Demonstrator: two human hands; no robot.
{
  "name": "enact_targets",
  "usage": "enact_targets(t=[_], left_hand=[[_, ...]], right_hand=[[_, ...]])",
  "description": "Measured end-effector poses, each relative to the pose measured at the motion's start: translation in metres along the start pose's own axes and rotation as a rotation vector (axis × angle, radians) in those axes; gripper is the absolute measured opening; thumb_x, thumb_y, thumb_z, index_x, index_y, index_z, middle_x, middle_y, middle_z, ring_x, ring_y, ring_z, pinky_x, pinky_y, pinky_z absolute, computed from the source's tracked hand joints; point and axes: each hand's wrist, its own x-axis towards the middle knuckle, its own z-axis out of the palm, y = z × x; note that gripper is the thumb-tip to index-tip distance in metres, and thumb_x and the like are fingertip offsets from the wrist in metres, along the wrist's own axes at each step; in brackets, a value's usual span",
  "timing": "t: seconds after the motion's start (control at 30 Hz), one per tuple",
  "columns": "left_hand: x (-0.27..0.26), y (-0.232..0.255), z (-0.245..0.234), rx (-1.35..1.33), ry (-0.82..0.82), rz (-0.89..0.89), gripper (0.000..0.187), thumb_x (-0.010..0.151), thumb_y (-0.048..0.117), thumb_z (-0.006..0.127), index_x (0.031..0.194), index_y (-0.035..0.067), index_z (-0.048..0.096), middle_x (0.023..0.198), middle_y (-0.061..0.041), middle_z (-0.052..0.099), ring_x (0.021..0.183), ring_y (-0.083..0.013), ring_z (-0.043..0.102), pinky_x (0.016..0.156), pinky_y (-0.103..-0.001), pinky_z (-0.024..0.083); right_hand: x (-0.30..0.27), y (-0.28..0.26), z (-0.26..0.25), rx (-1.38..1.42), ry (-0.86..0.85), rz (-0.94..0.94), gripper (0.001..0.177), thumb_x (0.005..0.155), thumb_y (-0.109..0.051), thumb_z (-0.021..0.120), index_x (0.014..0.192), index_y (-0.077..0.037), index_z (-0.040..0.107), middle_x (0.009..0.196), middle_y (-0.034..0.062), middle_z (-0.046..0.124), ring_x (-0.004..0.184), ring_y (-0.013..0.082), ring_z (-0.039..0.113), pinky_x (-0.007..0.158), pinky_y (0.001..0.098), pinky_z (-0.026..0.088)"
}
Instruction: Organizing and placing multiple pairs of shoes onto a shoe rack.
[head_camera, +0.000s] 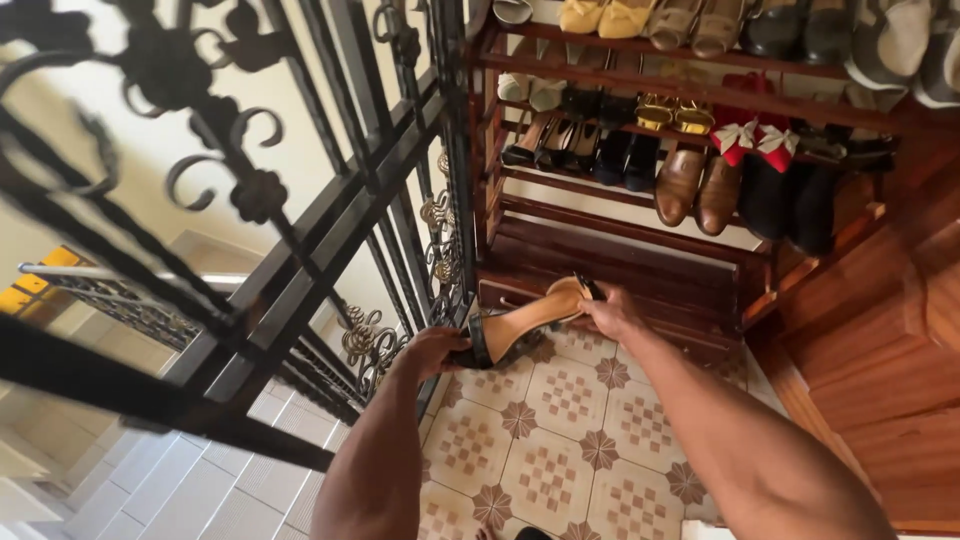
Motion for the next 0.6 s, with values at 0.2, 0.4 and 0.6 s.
enact_targets(t=[0.2,0.4,0.6], left_hand=[[0.063,0.034,0.006,-0.105,-0.112,0.017,0.03,0.091,0.013,0.072,0.12,0.006,0.07,0.105,-0.009,0.074,0.094,-0.0218,0.074,0.08,-0.041,0.064],[0.117,0.051,0.034,0.002,-0.023,0.047,0.039,0.094,0.011,0.072,0.132,0.01,0.067,0.107,-0.011,0.072,0.089,-0.0233,0.068,0.072,-0.039,0.056],[0.153,0.103,0.071,-0.248,0.144,0.079,0.049,0.092,0.005,0.069,0.14,0.012,0.062,0.118,-0.009,0.074,0.097,-0.0203,0.075,0.081,-0.039,0.064]], right_hand=[[0.055,-0.036,-0.021,-0.21,-0.003,-0.143,0.045,0.09,-0.017,0.069,0.135,-0.012,0.066,0.107,0.0065,0.078,0.084,0.0202,0.079,0.072,0.0334,0.06],[0.131,-0.058,-0.056,-0.453,-0.047,-0.259,0.046,0.089,-0.02,0.074,0.134,-0.012,0.069,0.11,0.0099,0.078,0.09,0.0203,0.074,0.078,0.036,0.059],[0.206,-0.115,-0.086,-0.293,-0.178,-0.247,0.059,0.09,-0.017,0.072,0.146,-0.012,0.054,0.118,0.0088,0.074,0.09,0.0258,0.079,0.076,0.0373,0.059]])
